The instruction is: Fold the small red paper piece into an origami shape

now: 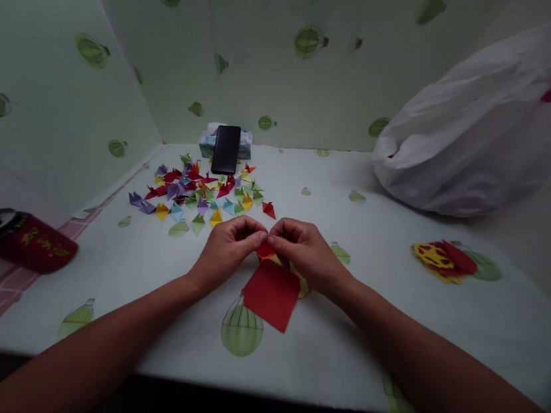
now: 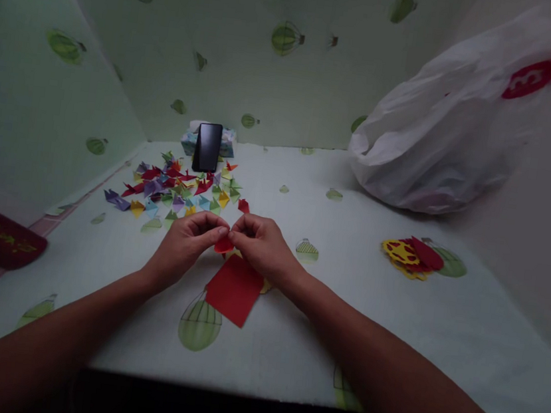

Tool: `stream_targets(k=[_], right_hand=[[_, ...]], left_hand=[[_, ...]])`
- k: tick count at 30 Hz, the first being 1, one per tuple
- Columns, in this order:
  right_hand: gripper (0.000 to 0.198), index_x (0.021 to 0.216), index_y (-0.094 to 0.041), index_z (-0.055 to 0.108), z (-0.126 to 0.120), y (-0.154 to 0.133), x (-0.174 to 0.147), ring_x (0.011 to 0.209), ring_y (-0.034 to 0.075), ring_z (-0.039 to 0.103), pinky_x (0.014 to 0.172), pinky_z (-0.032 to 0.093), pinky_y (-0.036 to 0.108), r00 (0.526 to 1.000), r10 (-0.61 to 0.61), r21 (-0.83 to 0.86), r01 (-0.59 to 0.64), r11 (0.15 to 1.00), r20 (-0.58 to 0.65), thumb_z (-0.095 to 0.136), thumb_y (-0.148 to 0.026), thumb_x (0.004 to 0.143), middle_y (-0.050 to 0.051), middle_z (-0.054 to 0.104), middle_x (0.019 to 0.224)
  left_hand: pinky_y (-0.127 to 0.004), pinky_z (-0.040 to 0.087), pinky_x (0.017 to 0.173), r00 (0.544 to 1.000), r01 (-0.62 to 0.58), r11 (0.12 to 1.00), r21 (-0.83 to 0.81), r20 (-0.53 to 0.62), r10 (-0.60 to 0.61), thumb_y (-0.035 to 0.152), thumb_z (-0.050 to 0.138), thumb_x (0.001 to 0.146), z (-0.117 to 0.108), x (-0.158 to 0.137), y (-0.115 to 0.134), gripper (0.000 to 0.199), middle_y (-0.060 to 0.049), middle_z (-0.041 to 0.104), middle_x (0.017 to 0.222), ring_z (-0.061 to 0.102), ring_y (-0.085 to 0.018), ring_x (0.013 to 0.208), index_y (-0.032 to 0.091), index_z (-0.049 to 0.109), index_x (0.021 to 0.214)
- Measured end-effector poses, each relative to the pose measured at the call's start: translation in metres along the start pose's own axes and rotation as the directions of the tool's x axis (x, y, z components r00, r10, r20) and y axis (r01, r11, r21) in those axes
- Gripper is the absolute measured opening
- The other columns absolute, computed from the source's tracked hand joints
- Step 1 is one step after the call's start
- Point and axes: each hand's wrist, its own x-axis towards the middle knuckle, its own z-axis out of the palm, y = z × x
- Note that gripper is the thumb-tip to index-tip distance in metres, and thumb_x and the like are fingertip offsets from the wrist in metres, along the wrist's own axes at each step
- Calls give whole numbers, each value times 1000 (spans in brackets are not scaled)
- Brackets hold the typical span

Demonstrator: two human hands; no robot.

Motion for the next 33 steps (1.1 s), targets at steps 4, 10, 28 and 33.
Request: stream_targets(k=[4, 10, 28, 33], right_hand=[[18, 70, -18, 57, 0, 0, 1, 50, 8, 40, 49, 29, 24, 1000, -17, -39, 17, 999, -2, 66, -32, 77, -5, 51, 55], [16, 72, -18, 58, 1, 0, -1, 52, 9, 42, 52, 31, 25, 1000, -10, -35, 11, 999, 26, 64, -32, 78, -5, 51, 56], [24, 76, -19, 55, -3, 0, 1, 47, 9, 41, 48, 32, 24, 998, -35, -68, 32, 997, -49, 61, -40, 86, -5, 50, 56], [26, 76, -20, 53, -2, 0, 0, 44, 8, 43, 42, 32, 22, 993, 101, 148, -108, 983, 53, 67, -42, 81, -6, 51, 54]], left_hand=[[-25, 45, 67, 1000, -10, 999, 35, -5, 10, 30, 69, 83, -1, 0, 0, 15, 0, 64, 77, 56, -12, 70, 16, 66, 79], [-25, 45, 63, 999, -42, 996, 80, -22, 44, 29, 65, 84, 0, 1, -2, 14, 1, 61, 73, 55, -11, 66, 17, 63, 78], [-26, 47, 56, 971, -154, 955, 253, -140, 194, 27, 62, 84, -5, 6, -5, 11, 0, 61, 70, 58, -12, 59, 19, 59, 78], [-26, 50, 60, 943, -230, 906, 355, -149, 297, 25, 61, 85, -5, 5, -7, 9, -1, 62, 74, 60, -13, 62, 19, 58, 79]])
